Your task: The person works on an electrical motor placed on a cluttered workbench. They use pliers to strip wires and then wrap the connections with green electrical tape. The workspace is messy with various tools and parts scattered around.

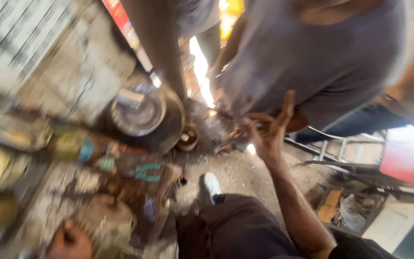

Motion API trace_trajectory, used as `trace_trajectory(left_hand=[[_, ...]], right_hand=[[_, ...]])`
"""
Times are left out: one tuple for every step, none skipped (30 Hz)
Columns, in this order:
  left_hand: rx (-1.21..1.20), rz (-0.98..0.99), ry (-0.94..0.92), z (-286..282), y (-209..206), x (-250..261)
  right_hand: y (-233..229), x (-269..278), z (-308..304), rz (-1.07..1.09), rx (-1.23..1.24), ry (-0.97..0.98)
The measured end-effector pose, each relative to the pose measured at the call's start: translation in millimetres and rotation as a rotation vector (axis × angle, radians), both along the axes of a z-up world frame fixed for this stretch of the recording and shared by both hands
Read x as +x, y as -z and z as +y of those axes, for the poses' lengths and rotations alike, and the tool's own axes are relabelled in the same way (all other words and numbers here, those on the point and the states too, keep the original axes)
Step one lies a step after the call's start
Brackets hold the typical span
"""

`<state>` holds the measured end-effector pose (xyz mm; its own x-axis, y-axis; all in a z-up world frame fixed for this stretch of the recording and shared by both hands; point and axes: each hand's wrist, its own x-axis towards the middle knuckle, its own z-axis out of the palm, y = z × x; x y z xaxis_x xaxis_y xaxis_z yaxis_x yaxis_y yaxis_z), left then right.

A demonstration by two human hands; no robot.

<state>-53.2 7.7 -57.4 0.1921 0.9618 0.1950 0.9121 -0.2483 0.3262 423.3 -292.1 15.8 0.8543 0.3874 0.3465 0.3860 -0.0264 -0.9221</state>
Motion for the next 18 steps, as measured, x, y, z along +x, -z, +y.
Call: trace_trajectory(left_hand=[[-0.003, 0.004, 0.016, 5.3, 3.9, 7.9], [0.005, 0.015, 0.004, 4.6, 3.3, 12.2], [0.011, 0.032, -0.017, 3.9, 0.9, 16.3], [-0.016, 0.050, -0.051, 5.6, 1.3, 23.7], [-0.096, 0.074, -0.115, 9.3, -2.2, 26.9], [0.016, 0.054, -0.037, 10.4, -3.3, 37.0], [0.140, -0.043, -0.026, 7.7, -7.3, 39.4], [0.143, 0.009, -0.051, 9.2, -9.5, 43.6], [0.145, -0.025, -0.028, 4.6, -15.8, 37.7], [0.148, -0.079, 0.022, 4.3, -20.3, 39.8], [0.167, -0.109, 0.026, 0.0, -25.0, 41.0], [0.188, -0.146, 0.049, 0.8, -29.6, 45.6], [0.210, -0.183, 0.072, -0.5, -34.8, 47.1], [0.193, -0.190, 0.064, -1.9, -38.7, 49.0], [0.175, -0.196, 0.056, -2.0, -42.2, 50.5], [0.158, -0.199, 0.050, -1.9, -45.3, 50.9], [0.129, -0.207, 0.037, -0.3, -47.6, 51.1], [0.096, -0.212, 0.019, -2.0, -48.2, 50.3]], right_hand=[[5.0, -2.7, -7.6, 0.000, 0.001, -0.014], [12.6, -0.8, -8.8, 0.008, 0.016, -0.063], [22.3, 1.6, -7.1, 0.016, 0.031, -0.112], [32.1, 2.8, -8.9, 0.111, -0.037, -0.080], [39.5, 8.2, -12.7, 0.201, -0.117, -0.052], [45.7, 19.7, -12.2, -0.044, -0.045, -0.172], [53.9, 24.8, -10.9, -0.004, 0.008, -0.232], [60.0, 28.6, -14.6, 0.030, 0.060, -0.256], [68.4, 31.1, -13.2, 0.061, 0.082, -0.284], [71.9, 35.6, -17.0, 0.074, 0.104, -0.283], [75.3, 39.4, -18.1, 0.082, 0.097, -0.286], [76.8, 38.6, -22.7, 0.091, 0.078, -0.261], [79.4, 37.5, -20.3, 0.115, 0.059, -0.259], [79.2, 34.7, -18.8, 0.141, 0.020, -0.241], [75.7, 32.7, -16.2, 0.164, -0.011, -0.232], [71.3, 26.6, -13.6, 0.189, -0.041, -0.223], [65.6, 20.9, -8.6, 0.213, -0.063, -0.223], [59.1, 14.6, -4.2, 0.239, -0.090, -0.229]])
